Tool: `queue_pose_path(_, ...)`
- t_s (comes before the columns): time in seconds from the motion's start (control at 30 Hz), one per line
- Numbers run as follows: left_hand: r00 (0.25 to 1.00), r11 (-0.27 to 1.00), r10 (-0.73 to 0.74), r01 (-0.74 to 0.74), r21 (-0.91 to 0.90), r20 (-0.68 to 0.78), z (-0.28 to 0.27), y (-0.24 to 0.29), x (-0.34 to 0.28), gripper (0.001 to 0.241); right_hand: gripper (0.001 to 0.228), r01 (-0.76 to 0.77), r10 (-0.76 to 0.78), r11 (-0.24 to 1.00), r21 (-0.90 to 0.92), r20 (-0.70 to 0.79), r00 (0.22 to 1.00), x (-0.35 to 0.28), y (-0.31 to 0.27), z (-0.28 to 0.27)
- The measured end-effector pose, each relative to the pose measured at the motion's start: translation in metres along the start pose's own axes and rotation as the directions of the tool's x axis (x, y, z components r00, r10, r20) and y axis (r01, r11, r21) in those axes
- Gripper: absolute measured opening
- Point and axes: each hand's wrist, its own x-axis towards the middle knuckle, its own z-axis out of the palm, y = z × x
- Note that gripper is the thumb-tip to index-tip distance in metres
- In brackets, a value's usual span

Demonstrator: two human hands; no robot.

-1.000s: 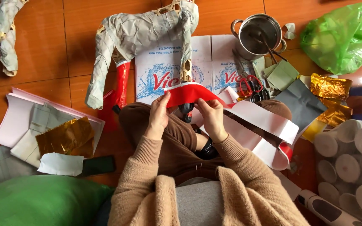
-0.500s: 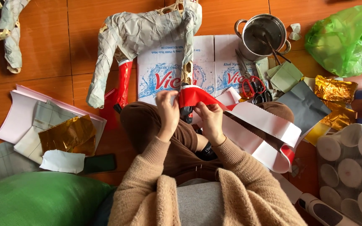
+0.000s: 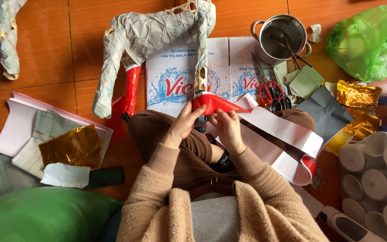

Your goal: The person sits on the floor and wraps colored paper strips around the legs of a paper-mâché animal frame. They dip the strips into a pot of liquid adhesive before applying them, alternating between red and dark gray paper to cover the legs.

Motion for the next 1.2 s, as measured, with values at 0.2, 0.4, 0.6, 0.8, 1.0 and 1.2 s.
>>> queue_pose_path(0.2,0.999,0.999,-0.033,0.032,-0.034,-0.018,0.005,0.006,-0.003,0.074,0.026,0.223,-0.252,0.953,-0.207,-0.125,0.959,0.070,-0.067,-0.058)
queue_pose_path(0.4,1.000,1.000,0.024,-0.024,-0.012,0.013,0.003,-0.009,0.007,0.072,0.066,0.323,-0.449,0.515,-0.794,0.071,0.891,0.010,-0.187,-0.035)
queue_pose_path(0.6,0.995,0.985,0.089,-0.081,0.155,-0.047,0.005,-0.002,0.000,0.078,0.040,0.434,-0.208,0.303,-0.848,0.386,0.899,-0.011,-0.101,-0.016)
queue_pose_path(0.8,0.996,0.978,0.058,-0.045,0.203,-0.060,0.026,0.047,-0.012,0.068,0.066,0.776,-0.206,-0.025,-0.630,0.763,0.613,0.001,0.022,0.046)
queue_pose_path(1.0,0.996,0.894,0.082,-0.085,0.440,0.027,0.024,0.047,-0.011,0.065,0.065,0.404,0.008,0.377,-0.834,0.439,0.899,-0.007,-0.014,0.080)
queue_pose_path(1.2,0.993,0.850,0.087,-0.117,0.513,0.083,0.008,0.025,-0.005,0.070,0.051,-0.141,0.255,0.738,-0.660,0.080,0.964,0.046,0.016,0.057)
